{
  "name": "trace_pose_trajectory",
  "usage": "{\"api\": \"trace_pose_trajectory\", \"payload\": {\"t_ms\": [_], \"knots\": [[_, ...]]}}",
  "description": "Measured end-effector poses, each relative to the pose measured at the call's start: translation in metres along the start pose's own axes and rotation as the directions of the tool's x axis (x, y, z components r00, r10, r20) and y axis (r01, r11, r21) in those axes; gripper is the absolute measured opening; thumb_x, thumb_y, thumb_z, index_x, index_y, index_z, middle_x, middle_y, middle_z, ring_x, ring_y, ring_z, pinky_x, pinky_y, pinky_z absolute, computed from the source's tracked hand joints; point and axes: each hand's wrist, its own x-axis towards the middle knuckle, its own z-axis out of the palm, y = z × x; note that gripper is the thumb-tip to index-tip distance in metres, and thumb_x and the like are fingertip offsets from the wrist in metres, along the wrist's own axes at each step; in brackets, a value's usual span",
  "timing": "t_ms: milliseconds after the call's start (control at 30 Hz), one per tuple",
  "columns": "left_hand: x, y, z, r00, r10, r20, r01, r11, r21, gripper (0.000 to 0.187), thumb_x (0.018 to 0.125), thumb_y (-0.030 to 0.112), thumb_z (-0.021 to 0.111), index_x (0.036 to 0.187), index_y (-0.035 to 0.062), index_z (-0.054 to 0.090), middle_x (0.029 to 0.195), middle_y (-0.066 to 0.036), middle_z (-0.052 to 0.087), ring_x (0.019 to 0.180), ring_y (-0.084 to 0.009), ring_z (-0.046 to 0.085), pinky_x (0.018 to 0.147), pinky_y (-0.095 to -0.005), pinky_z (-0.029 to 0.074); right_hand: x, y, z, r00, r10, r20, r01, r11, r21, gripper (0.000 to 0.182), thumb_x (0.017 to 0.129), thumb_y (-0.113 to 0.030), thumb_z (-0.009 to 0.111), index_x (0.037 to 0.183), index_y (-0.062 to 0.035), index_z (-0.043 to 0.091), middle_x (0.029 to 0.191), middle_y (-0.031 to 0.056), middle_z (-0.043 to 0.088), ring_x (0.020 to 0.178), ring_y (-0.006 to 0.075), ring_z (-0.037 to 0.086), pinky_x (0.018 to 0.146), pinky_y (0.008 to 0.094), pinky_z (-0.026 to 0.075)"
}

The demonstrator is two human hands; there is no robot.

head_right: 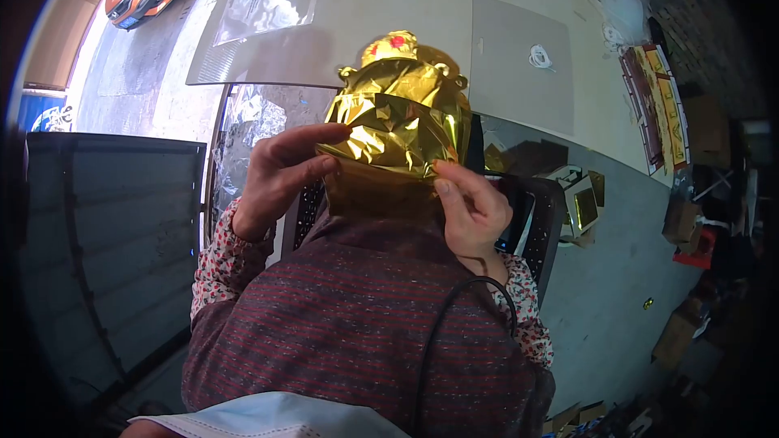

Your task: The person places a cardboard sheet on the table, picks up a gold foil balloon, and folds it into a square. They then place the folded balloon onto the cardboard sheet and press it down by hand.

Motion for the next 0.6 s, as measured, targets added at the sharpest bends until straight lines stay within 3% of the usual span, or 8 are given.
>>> {"api": "trace_pose_trajectory", "payload": {"t_ms": [167, 200, 267, 367, 467, 567, 600], "knots": [[-0.009, 0.0, 0.002, 0.998, 0.058, -0.037, -0.061, 0.995, -0.08, 0.033, 0.089, 0.005, 0.072, 0.121, -0.0019, 0.067, 0.109, -0.01, 0.073, 0.097, -0.0123, 0.068, 0.085, -0.0268, 0.056, -0.006, -0.008, 0.0, 0.97, -0.243, -0.021, 0.242, 0.97, -0.025, 0.017, 0.084, 0.003, 0.075, 0.101, 0.002, 0.073, 0.09, 0.0109, 0.075, 0.076, 0.0091, 0.067, 0.069, 0.0206, 0.052], [-0.011, 0.003, 0.003, 0.994, 0.097, -0.058, -0.094, 0.994, 0.054, 0.032, 0.089, 0.005, 0.072, 0.12, -0.0011, 0.068, 0.106, -0.01, 0.074, 0.095, -0.0121, 0.069, 0.084, -0.0271, 0.056, -0.006, -0.009, 0.0, 0.958, -0.286, -0.025, 0.285, 0.958, -0.024, 0.017, 0.084, 0.004, 0.074, 0.101, 0.002, 0.074, 0.091, 0.0116, 0.075, 0.077, 0.0096, 0.068, 0.069, 0.0208, 0.052], [-0.018, 0.011, 0.005, 0.98, 0.182, -0.079, -0.148, 0.936, 0.319, 0.031, 0.088, 0.004, 0.072, 0.118, 0.0004, 0.069, 0.101, -0.009, 0.075, 0.091, -0.0116, 0.07, 0.081, -0.0276, 0.057, -0.007, -0.013, -0.003, 0.974, -0.226, -0.015, 0.227, 0.973, 0.034, 0.017, 0.084, 0.005, 0.074, 0.101, 0.002, 0.074, 0.092, 0.0123, 0.075, 0.078, 0.0104, 0.068, 0.07, 0.0213, 0.052], [-0.027, 0.018, 0.009, 0.96, 0.275, -0.055, -0.209, 0.832, 0.514, 0.03, 0.086, 0.005, 0.073, 0.116, 0.0026, 0.071, 0.095, -0.01, 0.076, 0.087, -0.0115, 0.071, 0.079, -0.0279, 0.058, -0.009, -0.017, -0.004, 0.973, -0.228, -0.015, 0.229, 0.97, 0.082, 0.017, 0.084, 0.006, 0.073, 0.101, 0.002, 0.073, 0.092, 0.0127, 0.075, 0.08, 0.0108, 0.068, 0.071, 0.0218, 0.052], [-0.031, 0.024, 0.011, 0.946, 0.324, -0.015, -0.271, 0.816, 0.51, 0.029, 0.088, 0.005, 0.072, 0.116, 0.0002, 0.069, 0.099, -0.009, 0.075, 0.089, -0.0127, 0.07, 0.08, -0.0288, 0.058, -0.009, -0.019, -0.005, 0.973, -0.23, -0.031, 0.233, 0.963, 0.137, 0.017, 0.085, 0.006, 0.073, 0.101, 0.0022, 0.073, 0.092, 0.0126, 0.075, 0.08, 0.0104, 0.068, 0.072, 0.0218, 0.052], [-0.034, 0.033, 0.013, 0.993, 0.114, -0.008, -0.112, 0.986, 0.123, 0.029, 0.088, 0.0, 0.071, 0.117, -0.0036, 0.068, 0.109, -0.013, 0.072, 0.101, -0.0161, 0.068, 0.087, -0.0292, 0.056, -0.01, -0.022, -0.009, 0.973, -0.23, -0.031, 0.232, 0.961, 0.153, 0.017, 0.085, 0.006, 0.072, 0.102, 0.0023, 0.073, 0.091, 0.0124, 0.075, 0.08, 0.0099, 0.067, 0.073, 0.0213, 0.052], [-0.034, 0.034, 0.012, 0.994, 0.108, -0.007, -0.107, 0.99, 0.095, 0.03, 0.088, 0.0, 0.071, 0.118, -0.0036, 0.067, 0.11, -0.013, 0.072, 0.102, -0.0161, 0.068, 0.089, -0.0291, 0.056, -0.01, -0.024, -0.009, 0.972, -0.233, -0.027, 0.234, 0.961, 0.151, 0.017, 0.086, 0.006, 0.072, 0.102, 0.0023, 0.073, 0.091, 0.0123, 0.075, 0.079, 0.0097, 0.067, 0.073, 0.0212, 0.052]]}}
